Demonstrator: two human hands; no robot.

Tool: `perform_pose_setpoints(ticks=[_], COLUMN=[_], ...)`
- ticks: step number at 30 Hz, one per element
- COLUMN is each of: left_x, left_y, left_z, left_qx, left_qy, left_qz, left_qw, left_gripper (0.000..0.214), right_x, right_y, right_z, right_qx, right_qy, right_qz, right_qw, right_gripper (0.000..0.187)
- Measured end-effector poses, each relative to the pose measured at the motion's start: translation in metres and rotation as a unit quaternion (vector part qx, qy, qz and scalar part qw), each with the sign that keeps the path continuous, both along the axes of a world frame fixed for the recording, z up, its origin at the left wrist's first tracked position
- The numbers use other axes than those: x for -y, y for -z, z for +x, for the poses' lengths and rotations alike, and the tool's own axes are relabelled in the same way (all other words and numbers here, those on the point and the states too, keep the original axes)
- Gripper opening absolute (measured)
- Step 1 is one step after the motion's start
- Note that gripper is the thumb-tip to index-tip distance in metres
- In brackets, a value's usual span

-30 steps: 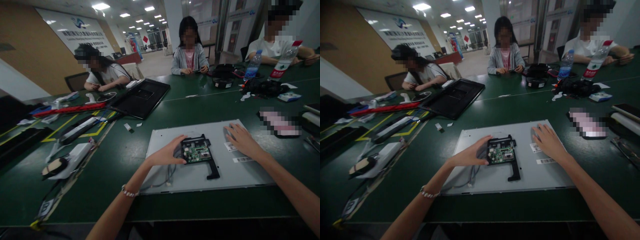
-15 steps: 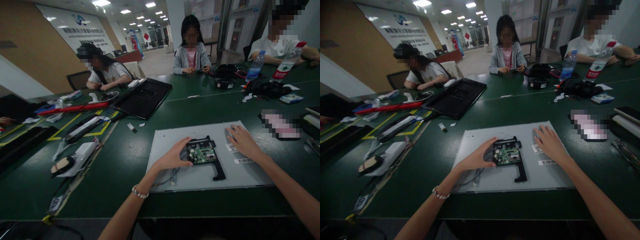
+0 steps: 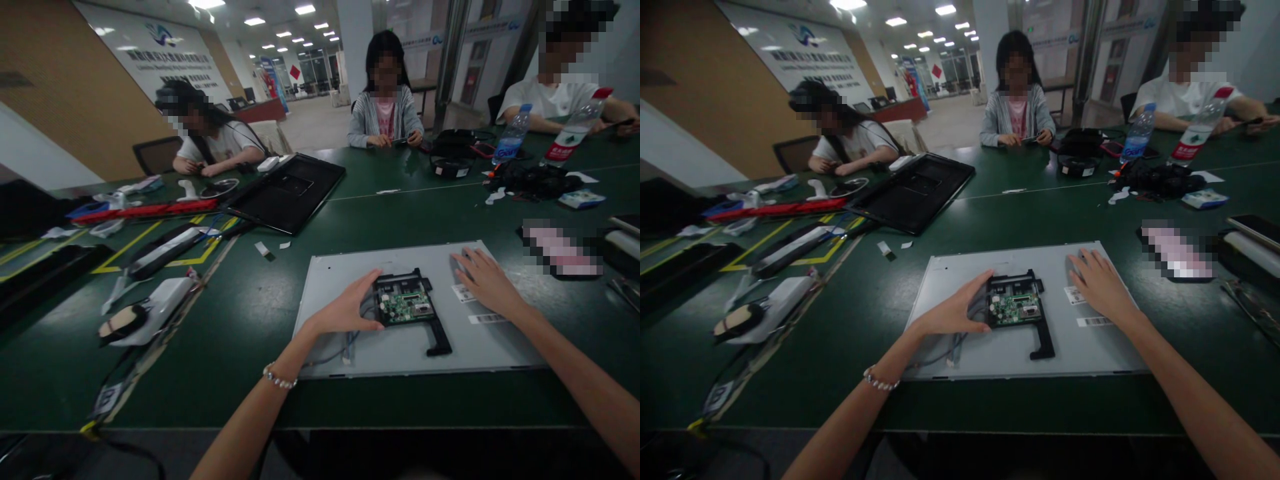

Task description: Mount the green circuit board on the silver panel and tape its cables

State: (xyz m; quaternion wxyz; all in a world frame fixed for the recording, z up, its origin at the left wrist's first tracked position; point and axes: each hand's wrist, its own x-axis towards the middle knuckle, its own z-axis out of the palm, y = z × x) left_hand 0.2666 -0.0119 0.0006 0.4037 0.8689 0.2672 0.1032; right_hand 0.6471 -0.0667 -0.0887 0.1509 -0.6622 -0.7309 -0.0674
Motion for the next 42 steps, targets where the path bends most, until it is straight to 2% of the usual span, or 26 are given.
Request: perform_pose_setpoints(ticks=[5,8,10,12,13,15,16,17,19,21,23,27,32,36,39,41,42], left_x=[0.000,-0.009,-0.027,-0.054,-0.070,-0.102,-0.116,-0.128,-0.146,-0.155,-0.160,-0.165,-0.159,-0.129,-0.091,-0.065,-0.054], left_y=[0.002,-0.002,-0.006,-0.010,-0.011,-0.011,-0.011,-0.010,-0.007,-0.005,-0.002,-0.002,-0.012,-0.018,-0.018,-0.016,-0.014], left_z=[-0.003,-0.010,-0.020,-0.037,-0.046,-0.067,-0.076,-0.085,-0.097,-0.103,-0.105,-0.105,-0.099,-0.067,-0.020,0.014,0.031], left_qx=[0.008,0.005,0.003,-0.015,-0.037,-0.116,-0.163,-0.210,-0.288,-0.330,-0.345,-0.357,-0.349,-0.293,-0.220,-0.131,-0.112], left_qy=[0.023,0.019,-0.021,-0.123,-0.201,-0.347,-0.391,-0.415,-0.432,-0.434,-0.438,-0.446,-0.438,-0.363,-0.281,-0.189,-0.154], left_qz=[-0.001,-0.011,0.005,0.067,0.122,0.227,0.265,0.289,0.313,0.318,0.317,0.307,0.311,0.332,0.346,0.347,0.348], left_qw=[1.000,1.000,1.000,0.990,0.971,0.903,0.866,0.837,0.795,0.775,0.767,0.761,0.768,0.820,0.868,0.909,0.918], left_gripper=[0.118,0.110,0.091,0.065,0.053,0.040,0.037,0.036,0.036,0.038,0.035,0.024,0.026,0.031,0.031,0.032,0.030], right_x=[-0.003,-0.005,-0.005,-0.005,-0.005,-0.005,-0.005,-0.005,-0.006,-0.006,-0.007,-0.006,-0.004,-0.005,-0.006,-0.006,-0.006], right_y=[0.005,0.007,0.007,0.006,0.005,0.004,0.003,0.003,0.004,0.006,0.007,0.006,0.003,0.005,0.006,0.007,0.007], right_z=[0.002,0.003,0.003,0.003,0.003,0.003,0.003,0.004,0.004,0.005,0.006,0.005,0.003,0.004,0.006,0.007,0.007], right_qx=[-0.015,-0.017,-0.016,-0.014,-0.012,-0.008,-0.005,-0.003,-0.001,0.002,0.003,0.007,0.011,0.012,0.014,0.013,0.011], right_qy=[-0.012,-0.020,-0.022,-0.022,-0.023,-0.024,-0.024,-0.024,-0.024,-0.024,-0.025,-0.020,-0.012,-0.013,-0.014,-0.014,-0.013], right_qz=[0.000,0.002,0.000,-0.007,-0.010,-0.014,-0.014,-0.013,-0.011,-0.008,-0.006,-0.009,-0.006,-0.004,-0.016,-0.020,-0.019], right_qw=[1.000,1.000,1.000,1.000,1.000,1.000,1.000,1.000,1.000,1.000,1.000,1.000,1.000,1.000,1.000,1.000,1.000], right_gripper=[0.052,0.052,0.053,0.054,0.054,0.055,0.055,0.055,0.054,0.055,0.055,0.054,0.052,0.052,0.054,0.054,0.054])
